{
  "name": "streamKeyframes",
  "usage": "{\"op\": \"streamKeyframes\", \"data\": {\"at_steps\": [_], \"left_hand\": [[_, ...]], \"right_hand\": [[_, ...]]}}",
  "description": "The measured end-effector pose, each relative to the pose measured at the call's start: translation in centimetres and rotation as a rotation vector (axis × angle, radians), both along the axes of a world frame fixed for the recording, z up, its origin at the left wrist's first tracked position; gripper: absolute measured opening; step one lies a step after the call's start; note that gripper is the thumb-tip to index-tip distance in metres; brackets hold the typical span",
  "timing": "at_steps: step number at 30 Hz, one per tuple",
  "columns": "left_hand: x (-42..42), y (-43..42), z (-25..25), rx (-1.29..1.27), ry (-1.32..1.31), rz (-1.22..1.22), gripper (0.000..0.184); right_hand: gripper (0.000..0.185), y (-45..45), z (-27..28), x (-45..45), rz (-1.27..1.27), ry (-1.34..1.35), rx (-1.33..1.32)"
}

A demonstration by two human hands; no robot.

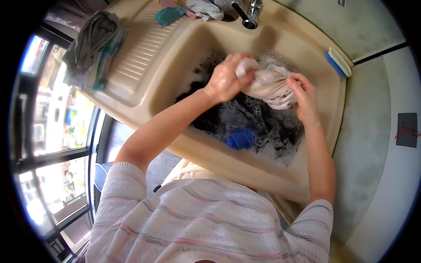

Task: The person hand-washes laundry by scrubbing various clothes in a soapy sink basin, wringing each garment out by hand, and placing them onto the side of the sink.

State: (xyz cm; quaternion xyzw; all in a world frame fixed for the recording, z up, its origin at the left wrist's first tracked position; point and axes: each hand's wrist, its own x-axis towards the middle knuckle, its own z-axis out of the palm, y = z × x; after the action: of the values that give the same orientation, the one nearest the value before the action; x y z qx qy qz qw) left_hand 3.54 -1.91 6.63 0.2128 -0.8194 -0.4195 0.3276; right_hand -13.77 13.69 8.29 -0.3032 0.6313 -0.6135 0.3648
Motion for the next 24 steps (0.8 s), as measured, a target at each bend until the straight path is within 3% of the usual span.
{"op": "streamKeyframes", "data": {"at_steps": [1,3,4,6,8,10,13,17,20,23,24], "left_hand": [[-0.4,-2.2,-0.1,0.201,-0.038,0.096,0.028],[0.0,-5.6,1.7,0.826,0.245,0.047,0.025],[0.2,-6.0,3.5,1.003,0.389,0.057,0.021],[2.7,-7.6,6.9,1.127,0.550,0.002,0.023],[6.4,-10.9,8.3,1.035,0.564,-0.150,0.034],[9.8,-13.5,9.7,0.774,0.223,-0.055,0.035],[12.8,-14.0,14.5,0.580,0.110,-0.108,0.048],[17.2,-17.5,17.7,0.399,0.145,-0.019,0.045],[19.8,-18.9,18.0,0.253,0.151,0.062,0.043],[22.8,-21.7,14.8,-0.160,-0.195,0.358,0.043],[23.5,-21.9,12.2,-0.411,-0.323,0.531,0.042]], "right_hand": [[0.017,0.4,2.8,1.9,0.106,0.141,-0.074],[0.013,0.3,6.2,5.4,0.399,0.446,-0.170],[0.011,0.7,6.9,6.2,0.587,0.609,-0.195],[0.008,0.6,6.9,7.1,0.651,0.604,-0.131],[0.007,0.8,4.2,6.5,0.374,0.280,0.040],[0.008,1.4,2.7,5.3,0.321,0.263,0.091],[0.012,2.3,1.0,3.7,0.282,0.144,0.166],[0.015,2.4,-0.5,2.7,0.221,0.075,0.257],[0.016,2.3,-1.9,2.6,0.182,0.002,0.314],[0.017,2.2,-3.1,2.3,0.172,-0.043,0.375],[0.018,2.4,-3.6,2.2,0.169,-0.052,0.396]]}}
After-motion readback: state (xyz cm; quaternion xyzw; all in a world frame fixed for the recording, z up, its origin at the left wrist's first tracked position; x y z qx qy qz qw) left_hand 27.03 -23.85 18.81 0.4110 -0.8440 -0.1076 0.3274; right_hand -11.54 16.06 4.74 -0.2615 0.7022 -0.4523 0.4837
